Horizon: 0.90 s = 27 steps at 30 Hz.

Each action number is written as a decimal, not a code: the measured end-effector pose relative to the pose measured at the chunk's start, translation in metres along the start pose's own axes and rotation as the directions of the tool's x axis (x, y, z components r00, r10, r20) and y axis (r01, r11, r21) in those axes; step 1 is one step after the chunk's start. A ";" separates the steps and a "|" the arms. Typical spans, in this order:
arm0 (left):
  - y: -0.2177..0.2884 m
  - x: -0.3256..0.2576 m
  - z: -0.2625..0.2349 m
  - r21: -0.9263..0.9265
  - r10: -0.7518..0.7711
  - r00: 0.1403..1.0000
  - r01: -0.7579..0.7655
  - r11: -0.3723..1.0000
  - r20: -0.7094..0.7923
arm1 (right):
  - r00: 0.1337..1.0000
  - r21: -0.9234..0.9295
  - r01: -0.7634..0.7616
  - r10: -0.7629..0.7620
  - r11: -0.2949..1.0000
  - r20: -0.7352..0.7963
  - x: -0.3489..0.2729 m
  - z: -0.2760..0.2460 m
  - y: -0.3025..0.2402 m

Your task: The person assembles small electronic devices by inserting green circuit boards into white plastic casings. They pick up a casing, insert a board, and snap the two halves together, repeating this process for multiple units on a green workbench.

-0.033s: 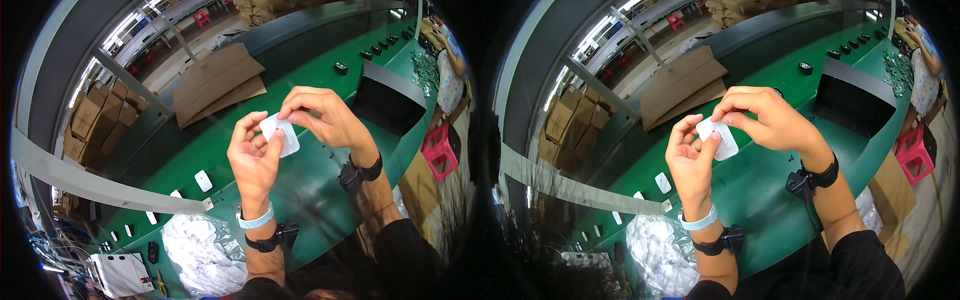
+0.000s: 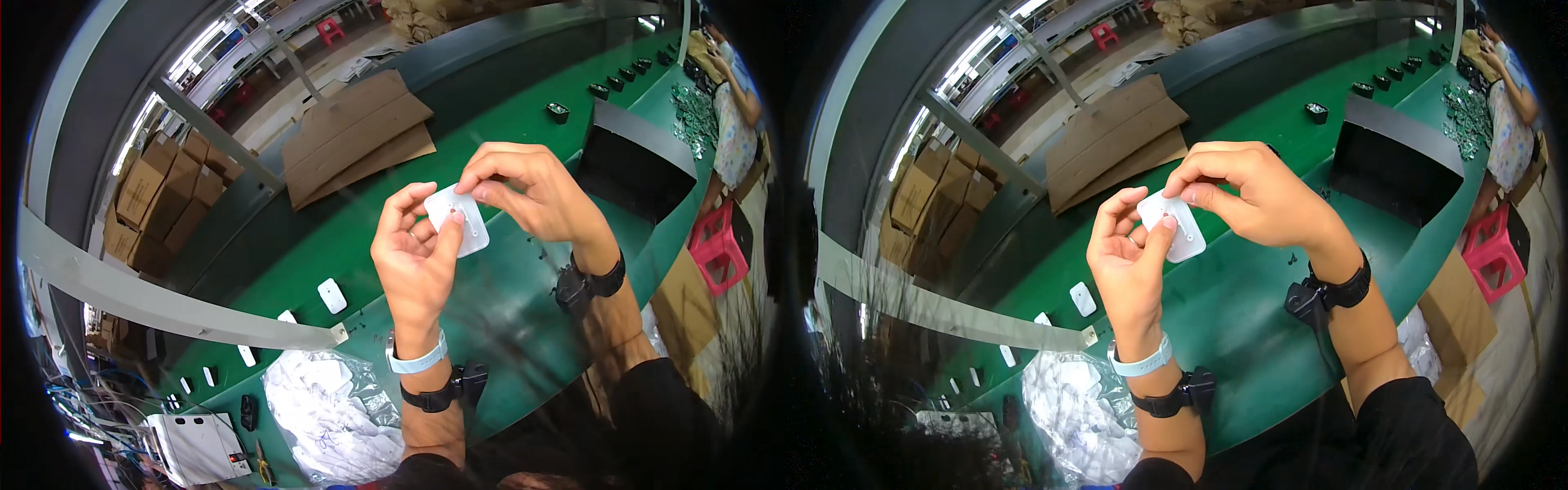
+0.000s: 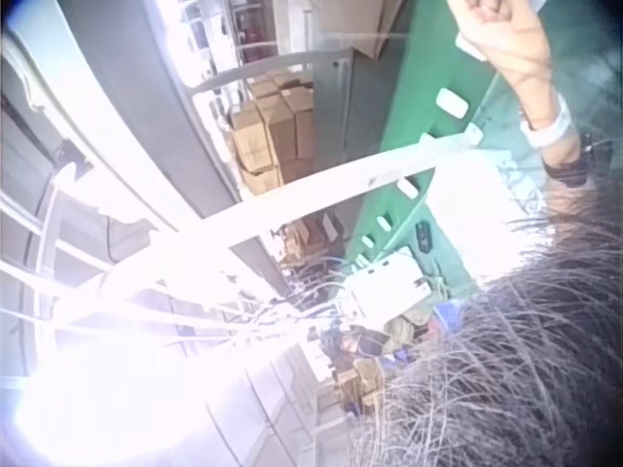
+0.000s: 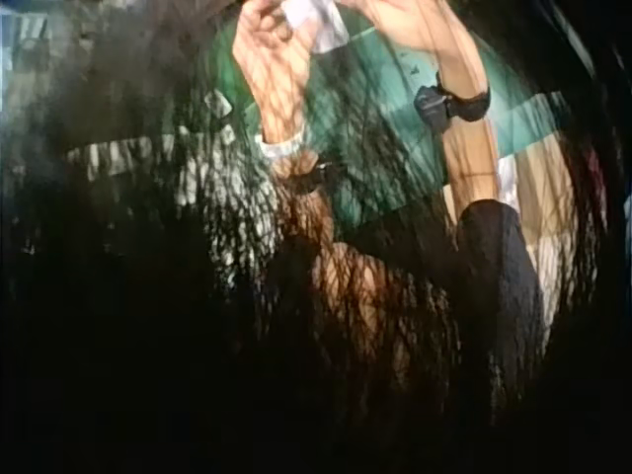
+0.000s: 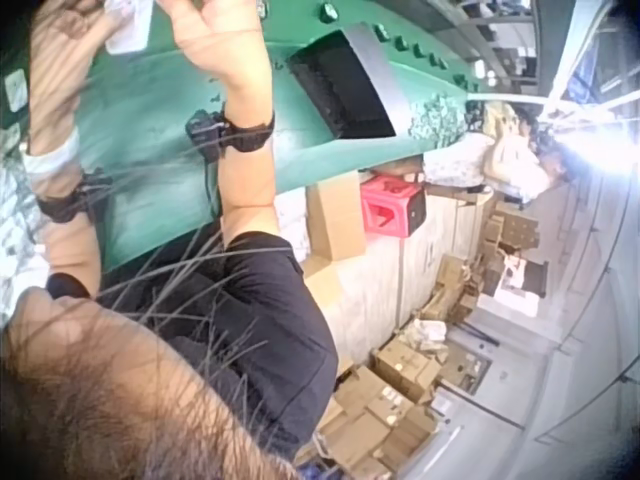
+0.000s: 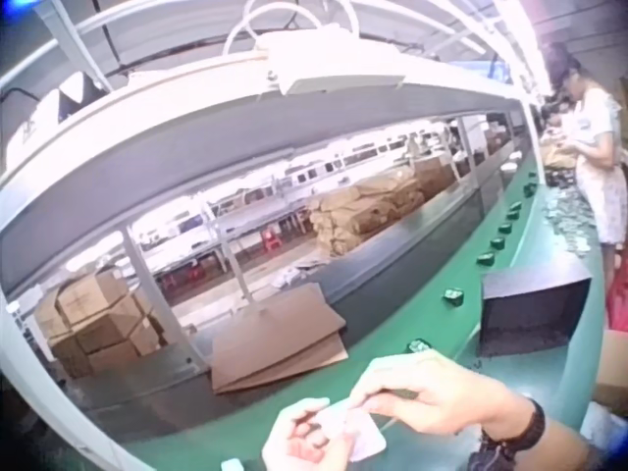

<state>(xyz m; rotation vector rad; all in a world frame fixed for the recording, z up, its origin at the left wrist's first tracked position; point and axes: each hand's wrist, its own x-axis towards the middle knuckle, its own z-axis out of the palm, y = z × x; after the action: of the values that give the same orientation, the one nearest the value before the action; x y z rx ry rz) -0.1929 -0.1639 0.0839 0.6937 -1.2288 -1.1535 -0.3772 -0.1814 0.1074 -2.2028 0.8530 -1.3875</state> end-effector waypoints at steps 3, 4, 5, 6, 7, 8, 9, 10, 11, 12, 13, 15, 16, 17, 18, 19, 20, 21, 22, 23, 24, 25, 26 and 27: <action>-0.001 0.001 0.000 0.014 0.038 0.999 -0.037 0.999 -0.034 | 0.990 0.193 -0.088 0.108 0.977 -0.092 -0.001 0.003 -0.002; -0.001 0.000 -0.001 0.028 0.049 0.998 -0.047 0.998 -0.042 | 0.988 0.194 -0.084 0.108 0.977 -0.111 -0.002 0.003 -0.002; -0.002 0.000 -0.002 0.041 0.060 0.997 -0.058 0.997 -0.050 | 0.986 0.195 -0.081 0.107 0.977 -0.130 -0.003 0.004 -0.003; -0.003 0.001 -0.003 0.055 0.072 0.996 -0.069 0.996 -0.057 | 0.983 0.195 -0.076 0.107 0.978 -0.150 -0.003 0.004 -0.003; -0.003 0.001 -0.003 0.059 0.082 0.995 -0.078 0.995 -0.064 | 0.982 0.203 -0.080 0.112 0.976 -0.153 -0.003 0.005 -0.004; -0.003 0.000 -0.004 0.065 0.093 0.993 -0.088 0.994 -0.072 | 0.981 0.211 -0.082 0.117 0.974 -0.155 -0.003 0.006 -0.005; -0.003 0.000 -0.004 0.068 0.103 0.992 -0.098 0.993 -0.078 | 0.980 0.217 -0.086 0.122 0.972 -0.158 -0.003 0.006 -0.006; -0.004 0.000 -0.004 0.069 0.112 0.991 -0.107 0.992 -0.076 | 0.978 0.226 -0.099 0.136 0.969 -0.156 -0.004 0.006 -0.008; -0.004 0.001 -0.004 0.071 0.122 0.990 -0.116 0.991 -0.074 | 0.977 0.236 -0.112 0.150 0.965 -0.153 -0.004 0.006 -0.009; -0.004 0.001 -0.002 0.071 0.130 0.989 -0.125 0.990 -0.070 | 0.975 0.244 -0.125 0.165 0.962 -0.151 -0.005 0.005 -0.010; -0.003 0.001 -0.001 0.065 0.107 0.992 -0.102 0.993 -0.070 | 0.984 0.157 -0.075 0.099 0.985 -0.151 -0.004 0.004 -0.010; 0.001 0.001 0.001 0.057 0.060 0.996 -0.056 0.997 -0.072 | 0.991 -0.015 0.031 -0.033 0.999 -0.133 -0.001 0.003 -0.009; 0.000 0.001 0.002 0.058 0.064 0.995 -0.059 0.997 -0.072 | 0.993 -0.035 0.027 -0.031 0.999 -0.116 -0.001 0.003 -0.010; 0.000 0.001 0.003 0.059 0.067 0.995 -0.063 0.996 -0.073 | 0.995 -0.055 0.023 -0.029 0.998 -0.098 -0.001 0.003 -0.011; 0.000 0.001 0.005 0.058 0.070 0.995 -0.066 0.996 -0.071 | 0.996 -0.078 0.019 -0.026 0.997 -0.082 -0.001 0.003 -0.013; 0.000 0.001 0.006 0.065 0.075 0.995 -0.071 0.995 -0.063 | 0.996 -0.087 0.023 -0.031 0.996 -0.083 -0.002 0.002 -0.013; 0.001 0.001 0.007 0.070 0.080 0.995 -0.076 0.995 -0.054 | 0.996 -0.097 0.027 -0.035 0.995 -0.084 -0.002 0.002 -0.014; 0.001 0.001 0.006 0.080 0.085 0.995 -0.081 0.994 -0.049 | 0.996 -0.102 0.033 -0.041 0.994 -0.084 -0.002 0.003 -0.013; 0.002 0.001 0.004 0.084 0.103 0.994 -0.100 0.991 -0.031 | 0.995 -0.110 0.036 -0.046 0.993 -0.087 -0.002 0.004 -0.013; 0.002 0.001 0.003 0.087 0.121 0.993 -0.119 0.989 -0.012 | 0.995 -0.118 0.040 -0.051 0.992 -0.091 -0.002 0.004 -0.014; 0.002 0.001 0.002 0.090 0.138 0.990 -0.138 0.986 0.007 | 0.994 -0.127 0.043 -0.055 0.991 -0.094 -0.002 0.004 -0.014; 0.002 0.000 0.001 0.091 0.137 0.990 -0.138 0.986 0.018 | 0.995 -0.134 0.041 -0.053 0.990 -0.083 -0.002 0.004 -0.015; 0.002 0.000 0.000 0.094 0.136 0.990 -0.138 0.986 0.029 | 0.996 -0.141 0.040 -0.050 0.989 -0.072 -0.002 0.003 -0.016; 0.003 0.000 0.001 0.092 0.135 0.990 -0.138 0.986 0.042 | 0.997 -0.152 0.037 -0.047 0.988 -0.062 -0.002 0.001 -0.017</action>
<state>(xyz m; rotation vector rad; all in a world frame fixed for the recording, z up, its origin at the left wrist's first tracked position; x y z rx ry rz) -0.1932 -0.1627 0.0864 0.6513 -1.3476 -1.0028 -0.3718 -0.1676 0.1161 -2.3106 0.9686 -1.4669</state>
